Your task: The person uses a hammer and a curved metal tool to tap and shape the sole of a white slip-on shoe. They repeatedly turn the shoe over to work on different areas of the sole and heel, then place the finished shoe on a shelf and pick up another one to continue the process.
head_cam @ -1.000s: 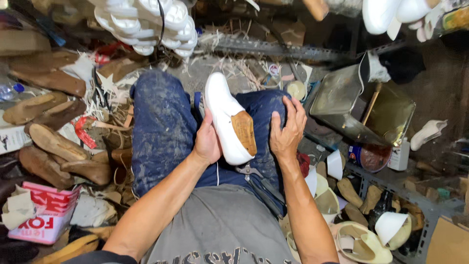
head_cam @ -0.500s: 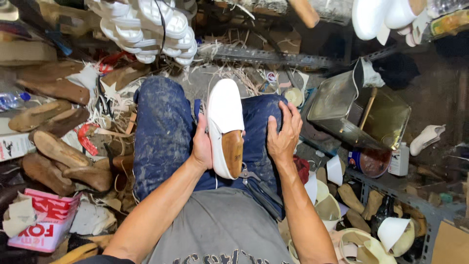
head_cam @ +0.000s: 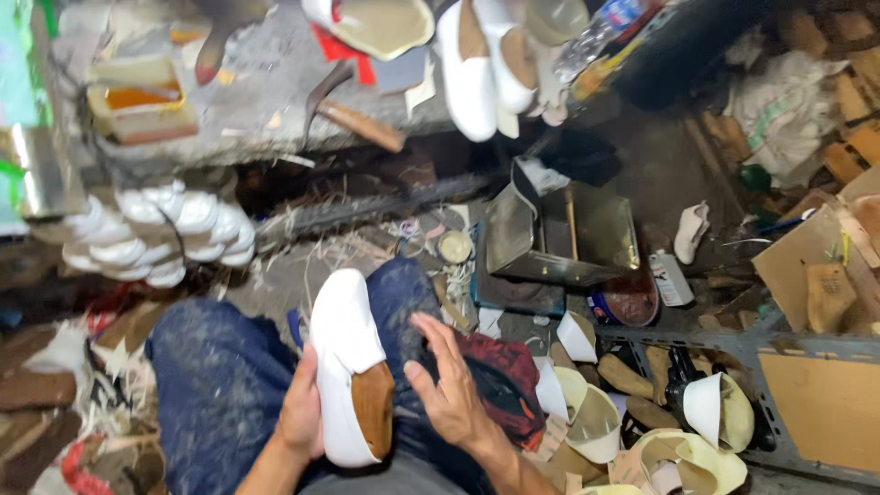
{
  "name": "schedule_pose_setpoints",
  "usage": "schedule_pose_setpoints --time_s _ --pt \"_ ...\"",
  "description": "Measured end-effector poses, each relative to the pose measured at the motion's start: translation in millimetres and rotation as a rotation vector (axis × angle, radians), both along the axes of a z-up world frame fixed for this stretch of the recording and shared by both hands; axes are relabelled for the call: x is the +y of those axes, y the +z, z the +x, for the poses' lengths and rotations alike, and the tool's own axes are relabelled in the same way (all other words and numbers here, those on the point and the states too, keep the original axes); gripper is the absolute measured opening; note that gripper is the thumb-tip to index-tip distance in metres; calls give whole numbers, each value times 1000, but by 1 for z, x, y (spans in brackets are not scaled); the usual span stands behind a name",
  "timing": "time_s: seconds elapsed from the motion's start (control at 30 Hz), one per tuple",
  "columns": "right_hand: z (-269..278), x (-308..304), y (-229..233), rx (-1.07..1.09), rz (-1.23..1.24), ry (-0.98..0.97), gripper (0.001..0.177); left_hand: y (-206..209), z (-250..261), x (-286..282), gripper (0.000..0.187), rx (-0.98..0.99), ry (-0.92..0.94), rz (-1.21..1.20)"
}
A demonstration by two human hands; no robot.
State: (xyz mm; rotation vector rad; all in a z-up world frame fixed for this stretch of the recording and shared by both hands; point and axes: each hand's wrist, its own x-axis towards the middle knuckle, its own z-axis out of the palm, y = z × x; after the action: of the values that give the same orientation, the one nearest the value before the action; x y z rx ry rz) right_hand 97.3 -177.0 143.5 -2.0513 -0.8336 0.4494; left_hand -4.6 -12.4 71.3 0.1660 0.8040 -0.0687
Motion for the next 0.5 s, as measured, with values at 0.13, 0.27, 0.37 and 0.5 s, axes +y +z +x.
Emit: schedule_pose_setpoints --time_s 0.13,0.27,0.37,0.5 --pt "-11 -3 -5 543 198 -28 99 29 13 -18 81 53 157 103" --pt "-25 5 -10 725 437 46 93 -36 8 -27 72 -30 317 218" --pt "-18 3 8 598 -29 37 112 -29 7 -11 74 330 192 97" --pt "16 -6 1 270 -84 363 67 -25 -2 20 96 89 -4 -121"
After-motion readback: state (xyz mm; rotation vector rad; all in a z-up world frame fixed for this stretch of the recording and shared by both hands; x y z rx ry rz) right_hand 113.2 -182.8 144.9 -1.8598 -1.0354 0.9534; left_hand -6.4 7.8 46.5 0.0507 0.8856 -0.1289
